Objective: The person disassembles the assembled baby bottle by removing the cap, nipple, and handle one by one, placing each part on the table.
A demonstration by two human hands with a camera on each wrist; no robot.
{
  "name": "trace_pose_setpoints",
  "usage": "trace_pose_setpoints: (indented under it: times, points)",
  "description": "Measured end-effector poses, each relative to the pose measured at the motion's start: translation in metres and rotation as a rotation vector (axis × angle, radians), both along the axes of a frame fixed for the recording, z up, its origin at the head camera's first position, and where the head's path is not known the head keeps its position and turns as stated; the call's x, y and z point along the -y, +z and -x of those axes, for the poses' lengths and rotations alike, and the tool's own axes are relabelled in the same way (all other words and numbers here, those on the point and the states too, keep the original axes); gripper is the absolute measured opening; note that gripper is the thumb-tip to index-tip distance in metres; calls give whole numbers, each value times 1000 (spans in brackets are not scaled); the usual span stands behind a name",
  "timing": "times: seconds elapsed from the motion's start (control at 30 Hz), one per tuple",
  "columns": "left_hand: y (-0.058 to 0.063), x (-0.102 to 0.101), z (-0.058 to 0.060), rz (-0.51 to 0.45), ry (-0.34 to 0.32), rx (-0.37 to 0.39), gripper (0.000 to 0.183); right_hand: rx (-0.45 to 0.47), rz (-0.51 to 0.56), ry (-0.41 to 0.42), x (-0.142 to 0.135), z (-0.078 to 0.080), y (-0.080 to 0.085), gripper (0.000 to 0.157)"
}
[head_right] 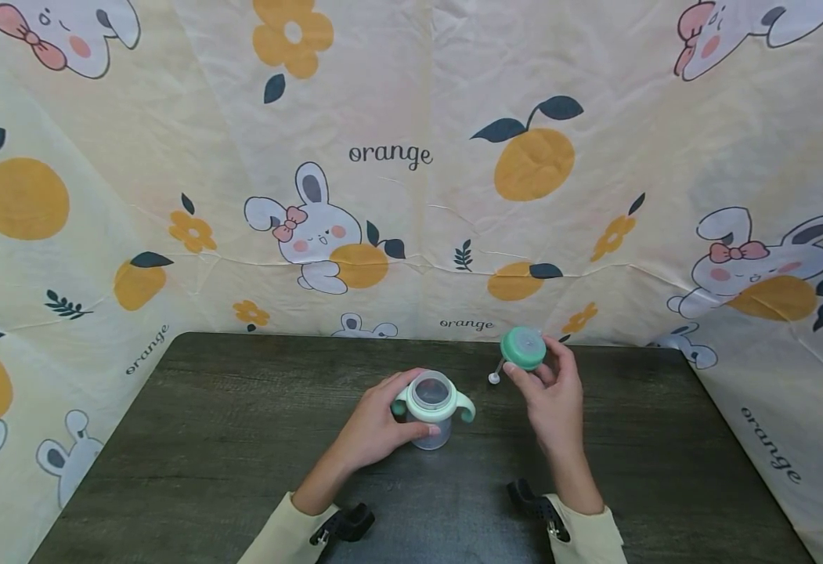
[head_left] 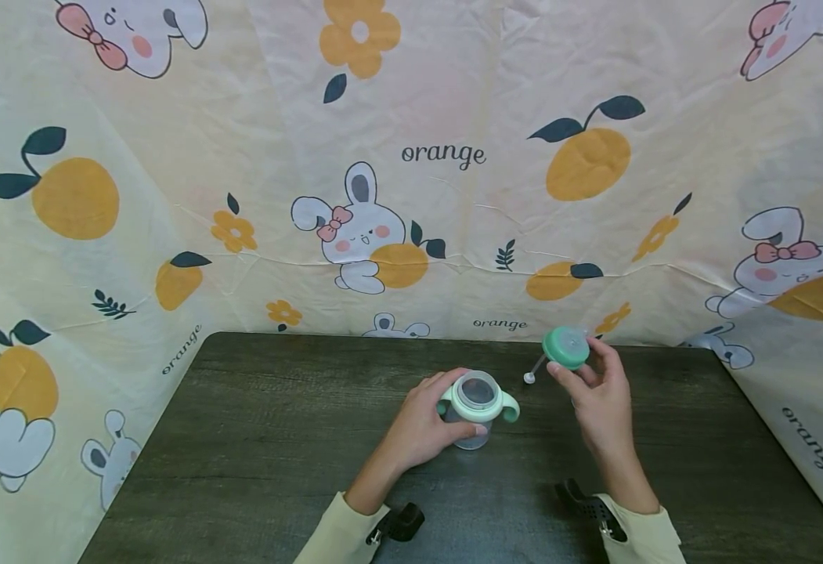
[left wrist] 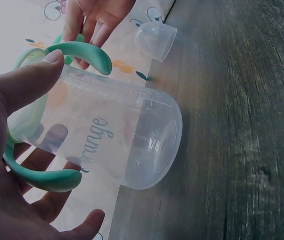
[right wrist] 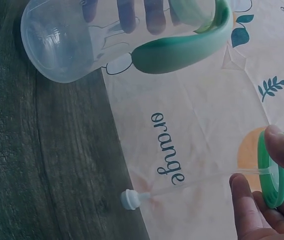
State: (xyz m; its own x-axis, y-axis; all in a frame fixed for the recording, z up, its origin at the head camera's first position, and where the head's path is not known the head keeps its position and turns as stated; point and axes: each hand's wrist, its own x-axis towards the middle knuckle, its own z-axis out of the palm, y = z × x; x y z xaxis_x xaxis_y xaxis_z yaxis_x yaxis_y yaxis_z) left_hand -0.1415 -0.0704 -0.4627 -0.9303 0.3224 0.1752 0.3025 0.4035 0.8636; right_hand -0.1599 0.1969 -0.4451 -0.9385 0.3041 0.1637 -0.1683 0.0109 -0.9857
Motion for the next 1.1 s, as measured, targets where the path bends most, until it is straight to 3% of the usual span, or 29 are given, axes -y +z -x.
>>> trace_pose_setpoints:
  times: [0.5,1.1]
  points:
    - [-2,0,0,9,6,-19,79,63,-88,35,-6,1,-3,72]
    - [-2,0,0,1,5,-17,79,283,-469,112,-14,-3,-3,75]
